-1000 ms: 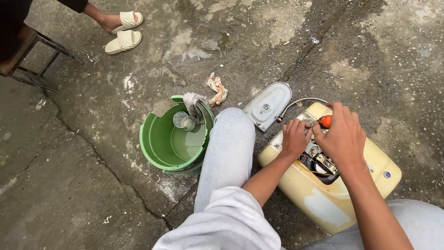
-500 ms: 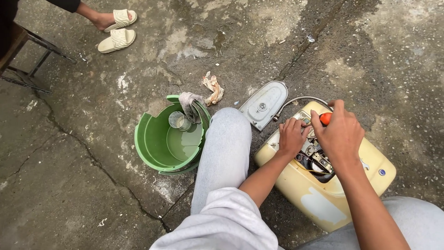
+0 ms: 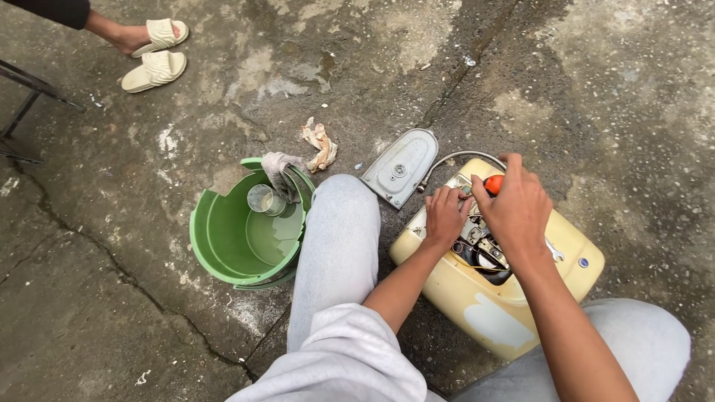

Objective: Repairing the internal components of a small appliance using a screwdriver and pliers

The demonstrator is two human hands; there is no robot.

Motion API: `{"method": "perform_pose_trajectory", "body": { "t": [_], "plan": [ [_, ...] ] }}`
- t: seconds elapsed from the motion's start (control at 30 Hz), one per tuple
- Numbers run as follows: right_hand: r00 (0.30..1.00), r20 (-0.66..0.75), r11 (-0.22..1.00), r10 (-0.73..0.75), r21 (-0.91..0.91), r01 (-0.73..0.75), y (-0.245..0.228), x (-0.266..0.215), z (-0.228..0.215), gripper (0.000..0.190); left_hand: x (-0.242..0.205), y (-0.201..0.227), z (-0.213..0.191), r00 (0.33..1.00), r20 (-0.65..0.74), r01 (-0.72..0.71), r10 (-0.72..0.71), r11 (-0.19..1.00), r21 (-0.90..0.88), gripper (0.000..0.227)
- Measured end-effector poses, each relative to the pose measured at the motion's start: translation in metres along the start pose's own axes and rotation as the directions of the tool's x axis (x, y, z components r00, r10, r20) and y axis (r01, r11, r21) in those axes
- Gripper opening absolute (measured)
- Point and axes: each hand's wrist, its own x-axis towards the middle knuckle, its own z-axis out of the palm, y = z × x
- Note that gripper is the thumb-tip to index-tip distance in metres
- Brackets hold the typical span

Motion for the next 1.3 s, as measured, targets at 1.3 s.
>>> {"method": "perform_pose_trajectory", "body": {
  "t": [1.3],
  "plan": [
    [0.997, 0.006, 0.964, -0.074, -0.256, 0.073, 0.001, -0.003, -0.002, 0.054, 0.002, 0.002, -0.005, 1.000, -0.007, 0.006, -0.006, 1.000, 0.009, 0.021]
  ]
}}
